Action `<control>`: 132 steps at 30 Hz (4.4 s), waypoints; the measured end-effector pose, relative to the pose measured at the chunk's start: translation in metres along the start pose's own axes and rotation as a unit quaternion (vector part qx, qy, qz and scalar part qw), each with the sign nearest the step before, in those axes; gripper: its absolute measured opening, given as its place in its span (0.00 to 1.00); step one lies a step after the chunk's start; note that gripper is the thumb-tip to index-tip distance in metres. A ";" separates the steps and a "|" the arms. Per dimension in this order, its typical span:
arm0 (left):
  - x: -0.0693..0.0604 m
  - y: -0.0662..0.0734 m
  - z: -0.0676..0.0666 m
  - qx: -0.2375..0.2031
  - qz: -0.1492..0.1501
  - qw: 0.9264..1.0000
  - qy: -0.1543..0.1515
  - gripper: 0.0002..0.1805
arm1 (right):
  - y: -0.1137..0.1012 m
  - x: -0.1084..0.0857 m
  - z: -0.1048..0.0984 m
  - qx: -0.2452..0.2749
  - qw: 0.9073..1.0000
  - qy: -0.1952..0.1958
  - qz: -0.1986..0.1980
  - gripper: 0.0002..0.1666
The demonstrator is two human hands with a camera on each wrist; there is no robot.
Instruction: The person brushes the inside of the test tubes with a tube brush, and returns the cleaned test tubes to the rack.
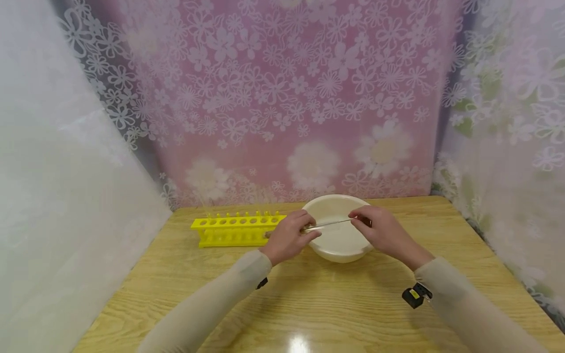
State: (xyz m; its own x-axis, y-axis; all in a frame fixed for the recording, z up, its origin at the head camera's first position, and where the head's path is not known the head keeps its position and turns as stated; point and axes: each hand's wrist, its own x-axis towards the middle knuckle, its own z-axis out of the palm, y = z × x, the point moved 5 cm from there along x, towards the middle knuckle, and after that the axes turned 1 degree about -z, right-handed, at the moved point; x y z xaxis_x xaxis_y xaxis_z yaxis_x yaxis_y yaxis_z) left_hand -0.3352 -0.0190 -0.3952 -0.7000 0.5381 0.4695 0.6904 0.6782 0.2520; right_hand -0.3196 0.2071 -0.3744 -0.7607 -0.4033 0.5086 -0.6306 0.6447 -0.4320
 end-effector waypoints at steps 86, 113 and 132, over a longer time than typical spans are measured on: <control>-0.001 0.014 0.002 0.048 0.078 0.995 0.043 0.13 | 0.014 -0.009 0.007 0.359 0.892 -0.121 0.247 0.21; -0.001 0.008 0.004 0.009 0.042 0.999 0.009 0.12 | -0.025 -0.025 -0.002 -0.244 0.883 0.137 -0.378 0.27; -0.004 0.014 0.000 0.059 0.087 0.994 0.032 0.13 | 0.006 -0.013 0.003 0.129 0.983 -0.068 0.110 0.20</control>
State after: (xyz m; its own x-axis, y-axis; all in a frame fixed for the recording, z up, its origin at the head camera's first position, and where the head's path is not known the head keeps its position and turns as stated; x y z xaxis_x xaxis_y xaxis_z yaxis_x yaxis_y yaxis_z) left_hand -0.3230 -0.0114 -0.3937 -0.5565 0.6216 0.5512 0.7709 0.6338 0.0634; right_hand -0.3144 0.2143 -0.3862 -0.8852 -0.3669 0.2860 -0.4539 0.5463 -0.7039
